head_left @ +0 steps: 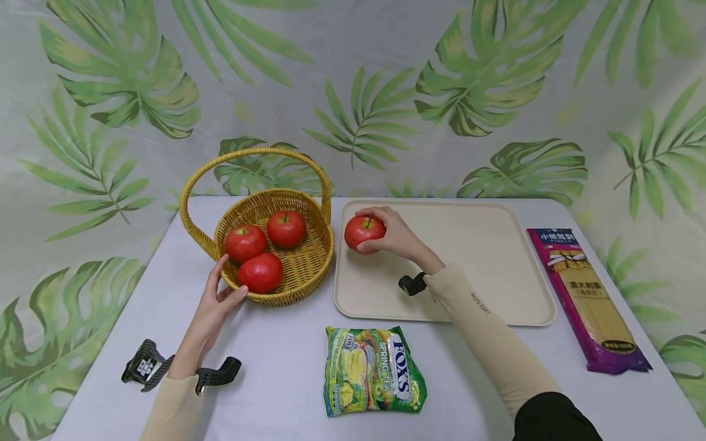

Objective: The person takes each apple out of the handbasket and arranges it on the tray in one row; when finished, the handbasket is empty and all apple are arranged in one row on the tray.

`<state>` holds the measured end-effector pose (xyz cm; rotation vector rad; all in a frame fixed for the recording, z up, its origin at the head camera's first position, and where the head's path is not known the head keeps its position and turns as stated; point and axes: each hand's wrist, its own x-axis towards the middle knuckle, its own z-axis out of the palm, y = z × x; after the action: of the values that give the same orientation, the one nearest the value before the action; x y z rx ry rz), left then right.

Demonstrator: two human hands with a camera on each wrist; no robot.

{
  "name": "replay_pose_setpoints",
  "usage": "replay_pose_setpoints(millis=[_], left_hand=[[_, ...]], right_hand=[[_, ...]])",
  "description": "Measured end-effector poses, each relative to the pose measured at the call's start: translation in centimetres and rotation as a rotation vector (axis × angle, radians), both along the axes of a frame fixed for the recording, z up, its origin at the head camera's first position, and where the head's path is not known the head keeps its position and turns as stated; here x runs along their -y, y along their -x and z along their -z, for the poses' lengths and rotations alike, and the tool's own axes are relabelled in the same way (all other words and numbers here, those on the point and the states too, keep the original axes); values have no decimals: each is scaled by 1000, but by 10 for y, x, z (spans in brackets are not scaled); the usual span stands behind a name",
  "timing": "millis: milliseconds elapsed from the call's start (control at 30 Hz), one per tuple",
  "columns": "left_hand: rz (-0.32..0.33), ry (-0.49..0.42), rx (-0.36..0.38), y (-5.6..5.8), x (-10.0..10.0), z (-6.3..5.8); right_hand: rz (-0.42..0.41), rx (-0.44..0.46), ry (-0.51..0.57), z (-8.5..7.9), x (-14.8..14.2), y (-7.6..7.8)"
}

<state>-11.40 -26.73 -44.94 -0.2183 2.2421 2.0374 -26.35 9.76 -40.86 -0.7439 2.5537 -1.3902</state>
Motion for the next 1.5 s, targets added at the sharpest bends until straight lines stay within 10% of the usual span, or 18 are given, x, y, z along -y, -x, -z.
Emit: replay_pose_setpoints(millis=[900, 1167, 1500], left_hand=[[-10, -15, -10, 0, 1, 2], [-10, -21, -14, 0, 0, 2], [-10, -19, -15, 0, 1, 3]], right_hand=[[-144, 108, -127, 26, 3, 2], [-95, 52, 70, 9, 5, 5], [-215, 68, 262, -37, 42, -27]])
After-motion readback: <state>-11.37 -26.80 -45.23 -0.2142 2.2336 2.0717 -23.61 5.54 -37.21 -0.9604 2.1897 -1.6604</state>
